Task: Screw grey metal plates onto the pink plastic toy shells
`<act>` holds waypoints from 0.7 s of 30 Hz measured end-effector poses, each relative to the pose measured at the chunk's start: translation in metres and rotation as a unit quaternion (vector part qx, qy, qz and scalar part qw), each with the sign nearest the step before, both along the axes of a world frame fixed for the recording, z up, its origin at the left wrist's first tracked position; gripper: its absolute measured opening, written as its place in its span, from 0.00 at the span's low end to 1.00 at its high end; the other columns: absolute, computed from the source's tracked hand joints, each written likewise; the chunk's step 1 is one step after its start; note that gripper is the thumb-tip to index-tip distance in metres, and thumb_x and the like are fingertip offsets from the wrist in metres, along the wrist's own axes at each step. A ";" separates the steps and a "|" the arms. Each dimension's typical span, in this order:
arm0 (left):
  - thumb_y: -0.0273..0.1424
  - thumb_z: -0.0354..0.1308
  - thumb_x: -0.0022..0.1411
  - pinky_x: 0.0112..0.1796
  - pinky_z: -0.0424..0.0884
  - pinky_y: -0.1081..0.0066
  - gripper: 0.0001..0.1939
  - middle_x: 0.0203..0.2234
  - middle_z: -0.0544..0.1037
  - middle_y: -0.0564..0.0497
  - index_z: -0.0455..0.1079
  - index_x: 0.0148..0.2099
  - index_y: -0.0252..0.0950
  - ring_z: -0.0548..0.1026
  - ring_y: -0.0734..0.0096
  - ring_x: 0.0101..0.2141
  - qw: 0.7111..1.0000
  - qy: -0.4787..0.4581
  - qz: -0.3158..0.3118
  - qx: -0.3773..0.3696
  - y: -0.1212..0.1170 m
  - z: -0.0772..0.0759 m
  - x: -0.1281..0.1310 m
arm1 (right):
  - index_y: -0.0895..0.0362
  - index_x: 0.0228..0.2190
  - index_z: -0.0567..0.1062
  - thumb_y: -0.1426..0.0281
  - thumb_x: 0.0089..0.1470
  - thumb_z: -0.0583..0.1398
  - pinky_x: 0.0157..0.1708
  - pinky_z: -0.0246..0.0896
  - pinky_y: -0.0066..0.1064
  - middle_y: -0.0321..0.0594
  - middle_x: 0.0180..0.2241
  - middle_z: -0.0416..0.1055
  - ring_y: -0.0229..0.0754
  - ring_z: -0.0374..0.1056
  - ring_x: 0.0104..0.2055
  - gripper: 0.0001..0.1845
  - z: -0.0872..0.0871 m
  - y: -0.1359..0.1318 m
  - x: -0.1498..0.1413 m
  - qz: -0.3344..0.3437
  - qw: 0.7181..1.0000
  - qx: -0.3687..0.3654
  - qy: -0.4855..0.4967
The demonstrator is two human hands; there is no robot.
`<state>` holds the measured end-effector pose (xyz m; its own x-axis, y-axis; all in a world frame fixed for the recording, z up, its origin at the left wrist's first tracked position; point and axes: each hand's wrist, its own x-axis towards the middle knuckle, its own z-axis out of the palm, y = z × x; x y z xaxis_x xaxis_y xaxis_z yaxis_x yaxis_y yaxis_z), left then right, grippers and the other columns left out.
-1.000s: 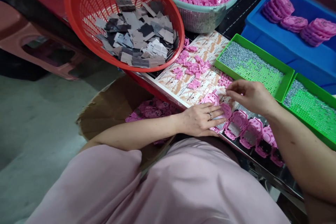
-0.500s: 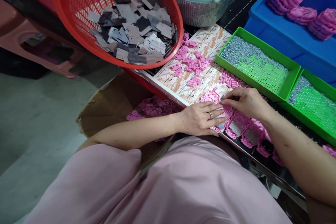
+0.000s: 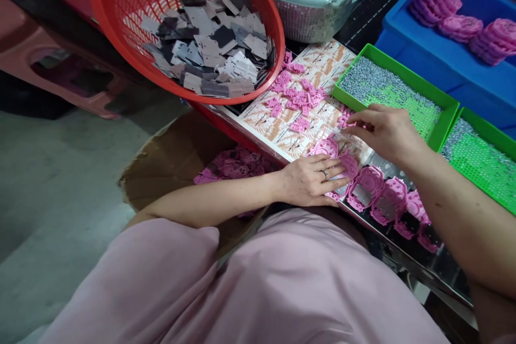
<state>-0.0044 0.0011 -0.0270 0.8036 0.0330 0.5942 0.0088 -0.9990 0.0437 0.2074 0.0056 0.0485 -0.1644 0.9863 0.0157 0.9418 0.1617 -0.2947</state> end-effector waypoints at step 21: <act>0.40 0.51 0.68 0.55 0.66 0.57 0.21 0.52 0.75 0.43 0.69 0.56 0.32 0.72 0.60 0.53 0.998 0.062 -0.023 -0.016 -0.035 0.023 0.037 | 0.55 0.35 0.81 0.55 0.45 0.65 0.27 0.63 0.30 0.38 0.25 0.76 0.36 0.67 0.24 0.19 -0.001 -0.068 0.042 -0.215 0.928 -0.148 0.267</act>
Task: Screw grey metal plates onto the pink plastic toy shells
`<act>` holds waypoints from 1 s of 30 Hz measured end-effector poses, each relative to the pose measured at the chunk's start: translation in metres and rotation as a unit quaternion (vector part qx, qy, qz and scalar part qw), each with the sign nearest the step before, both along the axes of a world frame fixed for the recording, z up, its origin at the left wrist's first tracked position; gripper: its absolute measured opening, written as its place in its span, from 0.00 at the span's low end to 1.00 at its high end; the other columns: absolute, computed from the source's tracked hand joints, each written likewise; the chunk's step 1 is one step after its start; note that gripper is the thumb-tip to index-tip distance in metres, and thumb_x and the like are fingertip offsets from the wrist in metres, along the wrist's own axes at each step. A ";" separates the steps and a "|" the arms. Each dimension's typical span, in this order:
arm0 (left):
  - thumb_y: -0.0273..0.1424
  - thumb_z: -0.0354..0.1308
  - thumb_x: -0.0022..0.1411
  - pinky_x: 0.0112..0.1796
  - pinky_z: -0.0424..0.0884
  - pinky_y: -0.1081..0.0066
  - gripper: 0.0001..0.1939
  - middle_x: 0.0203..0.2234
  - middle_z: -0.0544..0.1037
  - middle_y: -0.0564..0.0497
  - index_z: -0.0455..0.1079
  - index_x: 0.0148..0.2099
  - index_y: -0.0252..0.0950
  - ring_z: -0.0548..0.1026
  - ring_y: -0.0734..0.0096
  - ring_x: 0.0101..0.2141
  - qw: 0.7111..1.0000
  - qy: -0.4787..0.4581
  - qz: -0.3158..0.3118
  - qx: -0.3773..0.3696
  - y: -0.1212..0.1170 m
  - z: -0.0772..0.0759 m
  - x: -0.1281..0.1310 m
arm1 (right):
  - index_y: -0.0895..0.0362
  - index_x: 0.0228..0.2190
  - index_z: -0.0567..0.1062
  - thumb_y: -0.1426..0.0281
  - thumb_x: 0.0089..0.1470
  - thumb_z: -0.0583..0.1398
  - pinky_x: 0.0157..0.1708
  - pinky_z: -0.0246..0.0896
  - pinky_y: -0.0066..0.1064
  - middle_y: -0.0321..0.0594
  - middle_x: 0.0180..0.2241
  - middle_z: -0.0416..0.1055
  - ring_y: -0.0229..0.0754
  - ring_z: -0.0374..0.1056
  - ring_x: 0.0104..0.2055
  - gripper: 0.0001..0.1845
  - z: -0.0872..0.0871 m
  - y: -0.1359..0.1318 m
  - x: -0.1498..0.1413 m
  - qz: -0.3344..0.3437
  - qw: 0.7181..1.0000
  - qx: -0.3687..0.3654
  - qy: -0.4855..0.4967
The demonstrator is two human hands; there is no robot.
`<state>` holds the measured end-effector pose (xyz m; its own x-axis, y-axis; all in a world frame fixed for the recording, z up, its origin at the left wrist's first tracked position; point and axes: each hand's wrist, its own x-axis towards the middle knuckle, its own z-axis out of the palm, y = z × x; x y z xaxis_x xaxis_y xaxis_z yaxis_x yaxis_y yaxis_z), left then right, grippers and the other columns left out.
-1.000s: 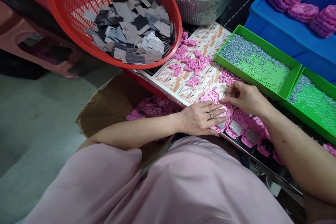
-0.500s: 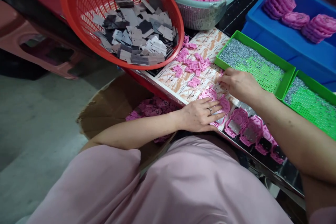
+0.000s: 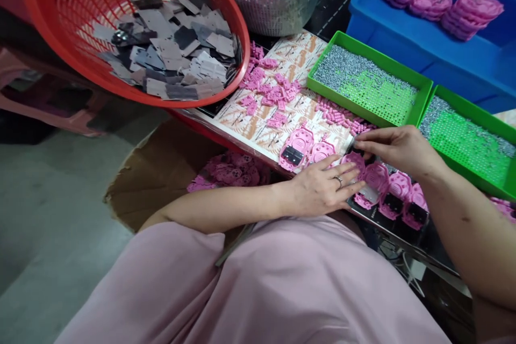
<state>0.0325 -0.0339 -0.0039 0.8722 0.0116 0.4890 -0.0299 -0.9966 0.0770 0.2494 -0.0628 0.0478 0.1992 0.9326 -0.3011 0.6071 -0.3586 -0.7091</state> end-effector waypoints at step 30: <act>0.40 0.53 0.66 0.55 0.64 0.55 0.20 0.46 0.77 0.43 0.71 0.52 0.31 0.73 0.61 0.49 0.999 0.041 0.010 0.002 -0.004 0.007 0.011 | 0.59 0.29 0.78 0.66 0.53 0.57 0.31 0.59 0.36 0.49 0.34 0.75 0.48 0.70 0.35 0.12 -0.003 0.029 -0.025 0.094 0.925 0.026 -0.368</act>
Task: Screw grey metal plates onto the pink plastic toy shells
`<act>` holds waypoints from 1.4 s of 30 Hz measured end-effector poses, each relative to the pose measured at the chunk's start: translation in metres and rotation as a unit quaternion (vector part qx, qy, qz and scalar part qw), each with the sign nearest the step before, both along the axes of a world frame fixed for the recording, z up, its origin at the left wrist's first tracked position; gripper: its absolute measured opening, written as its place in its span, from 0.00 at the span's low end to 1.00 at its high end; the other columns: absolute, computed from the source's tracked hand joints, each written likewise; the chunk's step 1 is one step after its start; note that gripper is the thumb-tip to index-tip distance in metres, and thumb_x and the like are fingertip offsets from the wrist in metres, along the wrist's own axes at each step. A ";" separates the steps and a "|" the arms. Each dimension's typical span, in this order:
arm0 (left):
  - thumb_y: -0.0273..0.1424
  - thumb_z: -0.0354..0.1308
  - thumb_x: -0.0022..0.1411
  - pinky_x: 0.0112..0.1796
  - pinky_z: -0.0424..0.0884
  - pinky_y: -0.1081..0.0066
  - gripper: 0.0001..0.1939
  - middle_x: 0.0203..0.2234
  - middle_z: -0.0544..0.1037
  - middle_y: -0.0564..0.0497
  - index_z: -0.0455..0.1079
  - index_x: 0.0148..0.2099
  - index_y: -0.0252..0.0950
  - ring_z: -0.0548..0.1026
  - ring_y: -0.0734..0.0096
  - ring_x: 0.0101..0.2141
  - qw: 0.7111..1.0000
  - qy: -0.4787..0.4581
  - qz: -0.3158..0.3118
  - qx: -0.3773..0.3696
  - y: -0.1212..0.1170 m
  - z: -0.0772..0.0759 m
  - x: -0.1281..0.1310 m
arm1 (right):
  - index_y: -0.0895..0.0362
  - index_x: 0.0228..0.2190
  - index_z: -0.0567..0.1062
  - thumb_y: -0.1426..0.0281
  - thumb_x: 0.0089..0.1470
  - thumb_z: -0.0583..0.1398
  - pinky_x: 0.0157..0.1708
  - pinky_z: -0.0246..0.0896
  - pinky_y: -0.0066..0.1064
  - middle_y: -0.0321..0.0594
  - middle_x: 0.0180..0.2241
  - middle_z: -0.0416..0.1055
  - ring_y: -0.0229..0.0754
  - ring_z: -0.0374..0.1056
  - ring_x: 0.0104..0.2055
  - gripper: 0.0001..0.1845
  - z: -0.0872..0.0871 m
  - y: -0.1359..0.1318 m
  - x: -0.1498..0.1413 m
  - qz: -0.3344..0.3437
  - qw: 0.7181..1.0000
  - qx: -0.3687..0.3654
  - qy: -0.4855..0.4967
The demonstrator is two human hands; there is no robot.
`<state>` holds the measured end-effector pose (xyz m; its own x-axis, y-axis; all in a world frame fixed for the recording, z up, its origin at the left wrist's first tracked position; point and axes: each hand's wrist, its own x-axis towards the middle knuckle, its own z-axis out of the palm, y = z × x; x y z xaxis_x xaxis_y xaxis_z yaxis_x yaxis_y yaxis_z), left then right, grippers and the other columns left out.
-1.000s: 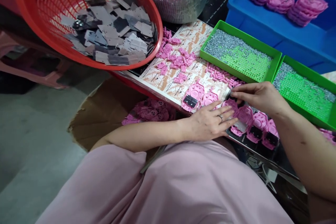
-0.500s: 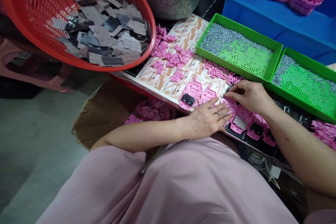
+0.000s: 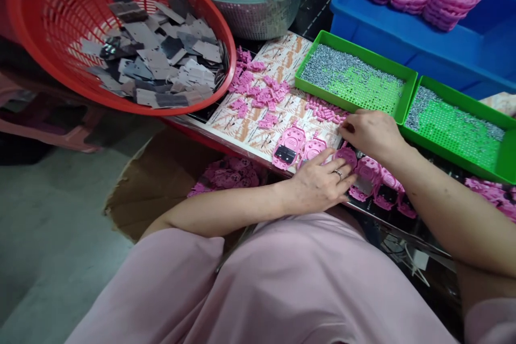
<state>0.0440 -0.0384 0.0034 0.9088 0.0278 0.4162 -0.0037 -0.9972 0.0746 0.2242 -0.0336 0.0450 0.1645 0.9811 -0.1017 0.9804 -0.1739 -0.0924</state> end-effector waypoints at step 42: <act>0.30 0.48 0.69 0.52 0.66 0.56 0.15 0.48 0.76 0.43 0.70 0.52 0.32 0.74 0.64 0.48 0.998 0.022 -0.051 -0.009 -0.016 -0.004 0.020 | 0.51 0.38 0.79 0.67 0.51 0.59 0.39 0.62 0.33 0.37 0.39 0.74 0.39 0.69 0.38 0.12 -0.001 -0.018 0.027 0.117 0.986 -0.071 0.099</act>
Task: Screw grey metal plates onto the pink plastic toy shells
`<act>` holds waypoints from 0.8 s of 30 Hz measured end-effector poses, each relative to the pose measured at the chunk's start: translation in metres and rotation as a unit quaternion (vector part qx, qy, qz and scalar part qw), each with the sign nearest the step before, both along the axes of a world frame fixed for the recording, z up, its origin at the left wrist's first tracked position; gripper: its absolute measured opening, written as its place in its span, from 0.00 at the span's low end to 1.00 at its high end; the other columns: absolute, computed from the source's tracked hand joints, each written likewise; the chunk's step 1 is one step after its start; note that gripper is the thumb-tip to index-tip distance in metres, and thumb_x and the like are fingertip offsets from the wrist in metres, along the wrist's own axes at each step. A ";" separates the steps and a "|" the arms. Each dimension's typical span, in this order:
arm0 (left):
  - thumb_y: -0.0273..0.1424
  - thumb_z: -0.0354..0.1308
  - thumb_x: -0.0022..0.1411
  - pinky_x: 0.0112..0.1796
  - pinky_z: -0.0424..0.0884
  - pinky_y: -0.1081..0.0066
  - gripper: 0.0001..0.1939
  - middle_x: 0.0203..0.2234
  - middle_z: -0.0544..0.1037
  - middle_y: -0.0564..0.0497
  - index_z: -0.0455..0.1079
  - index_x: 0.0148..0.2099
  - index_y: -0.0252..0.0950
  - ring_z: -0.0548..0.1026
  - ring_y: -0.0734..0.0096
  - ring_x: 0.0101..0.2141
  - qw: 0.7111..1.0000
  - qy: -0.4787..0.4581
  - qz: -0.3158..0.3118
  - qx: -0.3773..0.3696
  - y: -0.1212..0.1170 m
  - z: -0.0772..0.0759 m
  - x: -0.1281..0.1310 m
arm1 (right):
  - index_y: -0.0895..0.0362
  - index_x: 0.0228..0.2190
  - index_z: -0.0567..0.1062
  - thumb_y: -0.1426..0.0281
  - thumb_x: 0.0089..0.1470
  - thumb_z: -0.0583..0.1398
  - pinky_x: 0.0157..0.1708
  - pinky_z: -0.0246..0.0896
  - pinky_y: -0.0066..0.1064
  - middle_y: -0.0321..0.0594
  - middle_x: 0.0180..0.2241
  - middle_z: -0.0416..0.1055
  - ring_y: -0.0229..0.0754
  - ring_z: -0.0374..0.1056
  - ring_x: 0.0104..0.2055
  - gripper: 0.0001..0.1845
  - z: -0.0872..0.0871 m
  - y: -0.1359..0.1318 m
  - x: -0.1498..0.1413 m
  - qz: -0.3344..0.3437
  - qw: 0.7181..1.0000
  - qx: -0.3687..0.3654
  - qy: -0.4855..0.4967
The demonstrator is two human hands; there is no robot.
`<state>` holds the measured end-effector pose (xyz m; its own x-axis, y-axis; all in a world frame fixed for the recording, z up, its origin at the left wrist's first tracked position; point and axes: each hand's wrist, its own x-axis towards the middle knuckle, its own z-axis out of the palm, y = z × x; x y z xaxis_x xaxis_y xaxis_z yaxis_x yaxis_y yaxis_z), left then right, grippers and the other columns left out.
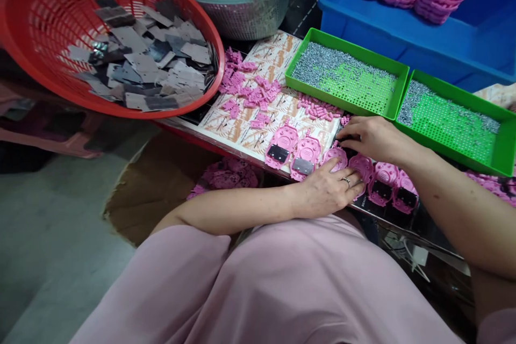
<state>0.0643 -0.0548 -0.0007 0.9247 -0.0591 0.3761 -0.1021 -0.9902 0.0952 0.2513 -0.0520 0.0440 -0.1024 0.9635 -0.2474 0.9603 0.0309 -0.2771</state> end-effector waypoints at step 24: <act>0.35 0.52 0.68 0.56 0.63 0.56 0.18 0.51 0.74 0.40 0.68 0.55 0.30 0.72 0.61 0.52 0.999 0.009 -0.029 0.011 -0.025 0.003 0.047 | 0.55 0.27 0.79 0.45 0.44 0.61 0.26 0.57 0.30 0.38 0.25 0.75 0.35 0.64 0.24 0.25 -0.010 -0.082 0.057 -0.265 0.947 0.062 0.168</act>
<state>0.1115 -0.0797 0.0022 0.9261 -0.1213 0.3574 -0.1582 -0.9845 0.0758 0.3084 -0.1336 0.0337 0.3505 0.9213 -0.1683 0.7080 -0.3783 -0.5964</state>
